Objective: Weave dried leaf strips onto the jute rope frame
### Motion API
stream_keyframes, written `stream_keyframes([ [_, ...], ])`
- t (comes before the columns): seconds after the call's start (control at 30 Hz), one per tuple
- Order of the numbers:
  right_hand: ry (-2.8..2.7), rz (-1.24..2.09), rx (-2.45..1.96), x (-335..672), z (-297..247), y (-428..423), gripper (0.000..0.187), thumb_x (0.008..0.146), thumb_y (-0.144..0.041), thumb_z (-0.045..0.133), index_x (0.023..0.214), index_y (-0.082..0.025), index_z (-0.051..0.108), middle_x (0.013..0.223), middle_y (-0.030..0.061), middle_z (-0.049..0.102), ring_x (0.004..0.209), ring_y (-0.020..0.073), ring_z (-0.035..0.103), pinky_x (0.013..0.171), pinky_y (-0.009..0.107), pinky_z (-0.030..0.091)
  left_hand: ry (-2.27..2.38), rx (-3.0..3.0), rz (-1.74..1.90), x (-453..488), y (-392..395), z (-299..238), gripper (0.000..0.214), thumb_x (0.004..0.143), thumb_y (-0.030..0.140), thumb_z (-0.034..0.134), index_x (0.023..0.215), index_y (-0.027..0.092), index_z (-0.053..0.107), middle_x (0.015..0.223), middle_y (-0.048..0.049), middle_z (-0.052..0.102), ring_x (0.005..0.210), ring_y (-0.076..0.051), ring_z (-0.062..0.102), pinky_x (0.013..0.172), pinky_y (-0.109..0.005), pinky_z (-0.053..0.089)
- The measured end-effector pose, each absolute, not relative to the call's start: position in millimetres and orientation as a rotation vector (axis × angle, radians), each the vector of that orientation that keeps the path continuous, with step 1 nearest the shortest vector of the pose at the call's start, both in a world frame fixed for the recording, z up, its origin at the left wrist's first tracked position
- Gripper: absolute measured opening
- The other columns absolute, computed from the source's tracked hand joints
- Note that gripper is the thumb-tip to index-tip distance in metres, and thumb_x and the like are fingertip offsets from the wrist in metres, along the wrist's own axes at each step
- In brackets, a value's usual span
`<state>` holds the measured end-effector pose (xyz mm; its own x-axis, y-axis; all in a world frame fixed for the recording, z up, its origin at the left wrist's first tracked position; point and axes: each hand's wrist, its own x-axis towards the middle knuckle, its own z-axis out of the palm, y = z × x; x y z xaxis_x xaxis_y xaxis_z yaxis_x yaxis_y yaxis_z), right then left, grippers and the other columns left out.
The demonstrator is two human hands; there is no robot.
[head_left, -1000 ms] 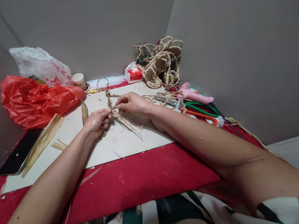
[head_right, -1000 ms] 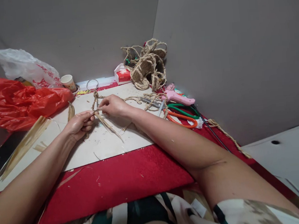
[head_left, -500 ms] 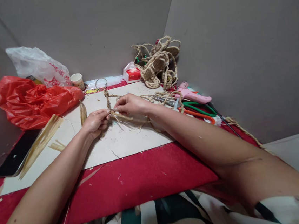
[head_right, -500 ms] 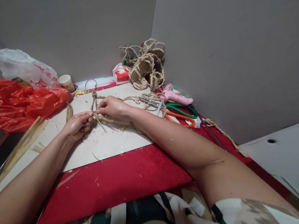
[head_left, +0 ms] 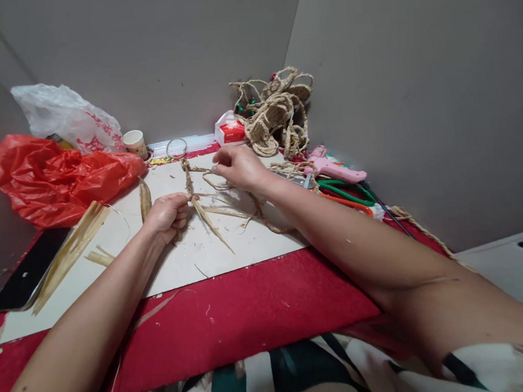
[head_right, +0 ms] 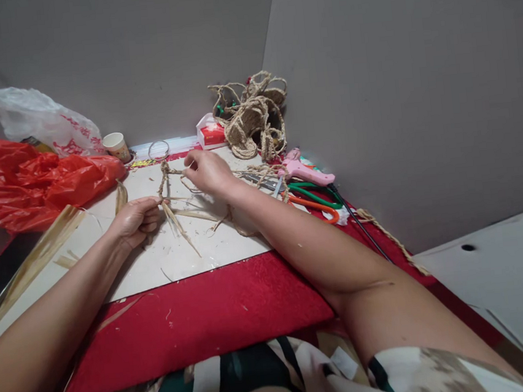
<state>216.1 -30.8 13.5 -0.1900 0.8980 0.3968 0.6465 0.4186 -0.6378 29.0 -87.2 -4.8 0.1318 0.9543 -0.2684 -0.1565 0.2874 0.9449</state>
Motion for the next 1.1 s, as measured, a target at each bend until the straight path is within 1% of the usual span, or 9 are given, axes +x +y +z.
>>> stream_keyframes([
  [0.07,-1.955,0.320,-1.325,223,16,-28,0.013,0.074,-0.017,0.060,0.081,-0.012,0.069,0.075,0.0048,0.067,0.065,0.0132,0.054,0.061,0.024,0.038,1.122,0.893,1.009,27,-86,-5,0.007,0.072,0.016,0.060,0.070,0.009,0.061,0.044,0.0108,0.021,0.033,0.000,0.015,0.033,-0.012,0.011],
  [0.23,-2.237,0.524,-1.371,217,8,-38,0.011,0.073,-0.025,0.064,0.071,-0.015,0.068,0.068,0.0037,0.065,0.061,0.0129,0.052,0.055,0.024,0.034,1.082,0.864,0.993,23,-83,-5,0.007,0.071,0.015,0.061,0.073,0.008,0.062,0.045,0.0109,0.020,0.034,0.000,0.014,0.032,-0.012,0.012],
  [0.37,-2.450,0.464,-1.347,200,-5,-52,0.015,0.069,-0.033,0.069,0.073,-0.019,0.067,0.072,0.0034,0.064,0.062,0.0143,0.051,0.054,0.025,0.030,1.075,0.871,0.981,21,-83,-4,0.006,0.071,0.013,0.060,0.073,0.008,0.062,0.046,0.0105,0.020,0.034,0.000,0.014,0.032,-0.012,0.012],
  [0.47,-2.512,0.452,-1.290,196,-7,-54,0.008,0.076,-0.025,0.062,0.072,-0.019,0.064,0.072,0.0035,0.064,0.063,0.0144,0.051,0.055,0.025,0.029,1.075,0.886,0.979,19,-83,-4,0.005,0.072,0.013,0.060,0.073,0.008,0.062,0.046,0.0106,0.020,0.035,-0.001,0.014,0.032,-0.012,0.012],
  [0.57,-2.368,0.461,-1.292,201,-3,-48,0.013,0.077,-0.014,0.057,0.064,-0.016,0.055,0.069,0.0044,0.063,0.063,0.0137,0.052,0.056,0.024,0.032,1.070,0.902,0.982,19,-83,-6,0.007,0.071,0.015,0.061,0.073,0.008,0.063,0.046,0.0108,0.019,0.035,-0.001,0.014,0.032,-0.013,0.012],
  [0.63,-2.104,0.628,-1.304,205,5,-44,0.016,0.077,-0.009,0.056,0.065,-0.016,0.051,0.063,0.0029,0.061,0.058,0.0120,0.053,0.054,0.022,0.035,1.072,0.914,0.983,19,-83,-6,0.009,0.071,0.016,0.062,0.075,0.007,0.063,0.046,0.0109,0.020,0.035,-0.001,0.014,0.033,-0.013,0.012],
  [0.73,-1.683,1.050,-1.220,209,21,-45,0.014,0.078,-0.009,0.060,0.071,-0.016,0.051,0.058,-0.0002,0.060,0.047,0.0091,0.053,0.047,0.020,0.038,1.099,0.921,0.978,21,-84,-6,0.007,0.071,0.015,0.061,0.072,0.008,0.062,0.045,0.0106,0.021,0.034,0.000,0.015,0.033,-0.013,0.011],
  [0.83,-1.616,1.267,-1.070,205,31,-55,0.012,0.076,-0.012,0.065,0.070,-0.014,0.055,0.058,0.0008,0.062,0.043,0.0078,0.052,0.042,0.019,0.039,1.120,0.924,0.980,23,-86,-4,0.006,0.071,0.015,0.060,0.068,0.010,0.059,0.044,0.0101,0.023,0.034,0.000,0.015,0.033,-0.013,0.010],
  [1.1,-1.940,1.114,-1.142,190,9,-62,0.016,0.075,-0.009,0.060,0.061,-0.014,0.055,0.049,-0.0031,0.055,0.036,0.0045,0.042,0.038,0.018,0.032,1.090,0.926,0.995,23,-87,-5,0.014,0.070,0.013,0.060,0.059,0.014,0.051,0.045,0.0097,0.022,0.033,-0.001,0.016,0.034,-0.013,0.011],
])
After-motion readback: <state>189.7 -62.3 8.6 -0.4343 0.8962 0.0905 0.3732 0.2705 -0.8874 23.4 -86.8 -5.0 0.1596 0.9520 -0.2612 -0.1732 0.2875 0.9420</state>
